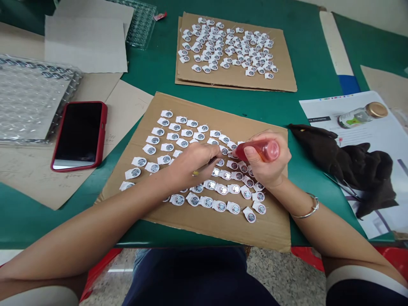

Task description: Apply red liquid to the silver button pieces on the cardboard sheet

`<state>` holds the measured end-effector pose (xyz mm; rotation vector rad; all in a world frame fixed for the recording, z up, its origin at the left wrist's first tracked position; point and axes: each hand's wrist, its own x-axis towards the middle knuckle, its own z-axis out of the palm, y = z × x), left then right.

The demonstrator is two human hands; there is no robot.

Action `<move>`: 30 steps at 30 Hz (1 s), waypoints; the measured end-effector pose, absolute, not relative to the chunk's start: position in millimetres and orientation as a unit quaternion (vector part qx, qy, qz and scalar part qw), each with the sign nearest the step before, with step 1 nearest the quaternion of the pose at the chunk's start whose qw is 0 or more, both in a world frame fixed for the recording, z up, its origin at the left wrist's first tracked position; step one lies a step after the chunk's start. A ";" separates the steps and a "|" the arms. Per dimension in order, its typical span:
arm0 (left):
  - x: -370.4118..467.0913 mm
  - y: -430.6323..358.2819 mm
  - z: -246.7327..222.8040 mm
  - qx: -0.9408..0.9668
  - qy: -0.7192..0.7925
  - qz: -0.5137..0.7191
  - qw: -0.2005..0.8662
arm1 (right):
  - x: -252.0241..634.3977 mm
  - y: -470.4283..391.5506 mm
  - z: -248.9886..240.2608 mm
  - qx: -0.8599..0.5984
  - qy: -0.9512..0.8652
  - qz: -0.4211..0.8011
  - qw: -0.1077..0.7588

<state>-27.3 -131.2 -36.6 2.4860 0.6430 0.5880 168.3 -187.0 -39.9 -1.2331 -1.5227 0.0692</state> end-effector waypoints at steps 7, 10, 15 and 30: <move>-26.2 -128.6 -36.8 0.901 0.251 0.227 0.273 | 167.8 -186.4 -40.9 -0.529 -0.639 0.032 0.558; -26.5 -127.9 -34.0 0.893 0.255 0.233 0.290 | 168.3 -186.0 -42.4 -0.531 -0.636 0.030 0.559; -26.8 -127.5 -32.0 0.886 0.265 0.232 0.303 | 168.6 -187.1 -42.9 -0.545 -0.626 0.033 0.557; -26.0 -127.5 -30.6 0.865 0.293 0.232 0.335 | 167.2 -185.8 -43.8 -0.531 -0.629 0.032 0.567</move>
